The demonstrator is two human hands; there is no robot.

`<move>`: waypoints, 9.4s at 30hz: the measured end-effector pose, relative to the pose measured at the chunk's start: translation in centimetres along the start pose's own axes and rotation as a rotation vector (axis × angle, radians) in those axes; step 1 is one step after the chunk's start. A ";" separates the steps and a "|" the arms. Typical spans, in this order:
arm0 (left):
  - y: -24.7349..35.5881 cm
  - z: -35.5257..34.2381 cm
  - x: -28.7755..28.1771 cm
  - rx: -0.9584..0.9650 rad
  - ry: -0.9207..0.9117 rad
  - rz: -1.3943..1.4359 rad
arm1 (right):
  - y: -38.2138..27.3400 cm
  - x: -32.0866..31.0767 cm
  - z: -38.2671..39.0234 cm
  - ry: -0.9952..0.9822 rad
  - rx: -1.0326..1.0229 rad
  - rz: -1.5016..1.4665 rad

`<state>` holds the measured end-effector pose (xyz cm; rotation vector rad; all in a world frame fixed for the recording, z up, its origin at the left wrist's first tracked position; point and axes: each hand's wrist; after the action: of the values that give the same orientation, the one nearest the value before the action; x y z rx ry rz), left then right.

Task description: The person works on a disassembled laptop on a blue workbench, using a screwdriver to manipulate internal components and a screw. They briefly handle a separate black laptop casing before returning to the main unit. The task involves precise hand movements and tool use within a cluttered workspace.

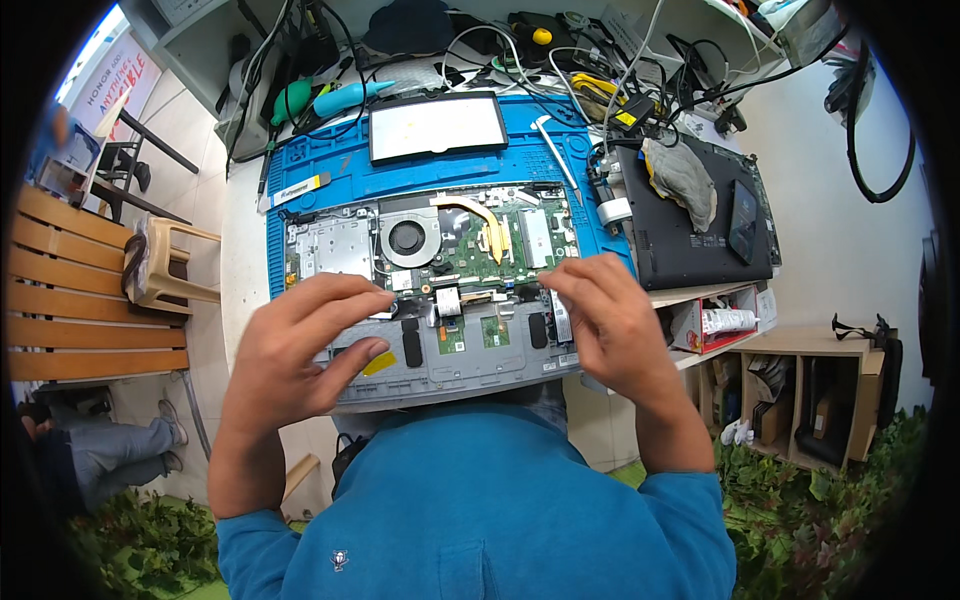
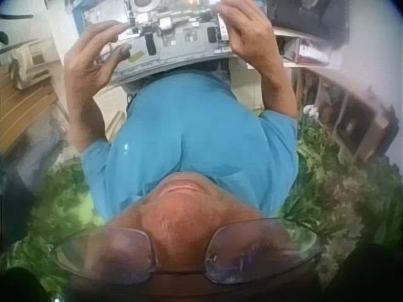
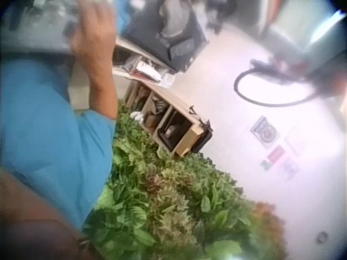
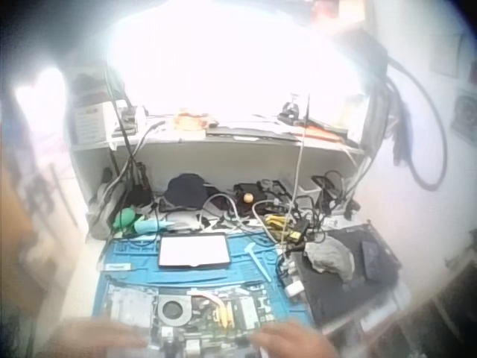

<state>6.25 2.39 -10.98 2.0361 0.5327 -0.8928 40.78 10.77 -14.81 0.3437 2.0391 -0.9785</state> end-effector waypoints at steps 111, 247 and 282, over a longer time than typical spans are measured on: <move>-7.3 -20.7 13.7 0.126 -0.243 -0.154 | 10.5 3.2 -6.8 0.079 0.379 0.054; -10.8 -28.2 14.3 -0.252 -0.833 0.184 | 2.1 3.7 11.9 0.121 0.504 -0.325; -4.3 -21.8 4.9 -0.173 -0.329 -0.013 | 2.3 1.3 11.2 0.040 0.643 -0.440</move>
<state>15.49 23.05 -8.11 1.6890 0.4243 -1.1228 47.56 3.76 -20.96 0.2463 1.8209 -1.9163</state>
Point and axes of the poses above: each hand's wrist, its own z-axis away from the middle knuckle, its own x-axis out of the palm, y = z × x, and after that the axes turned 7 degrees about x, right-handed
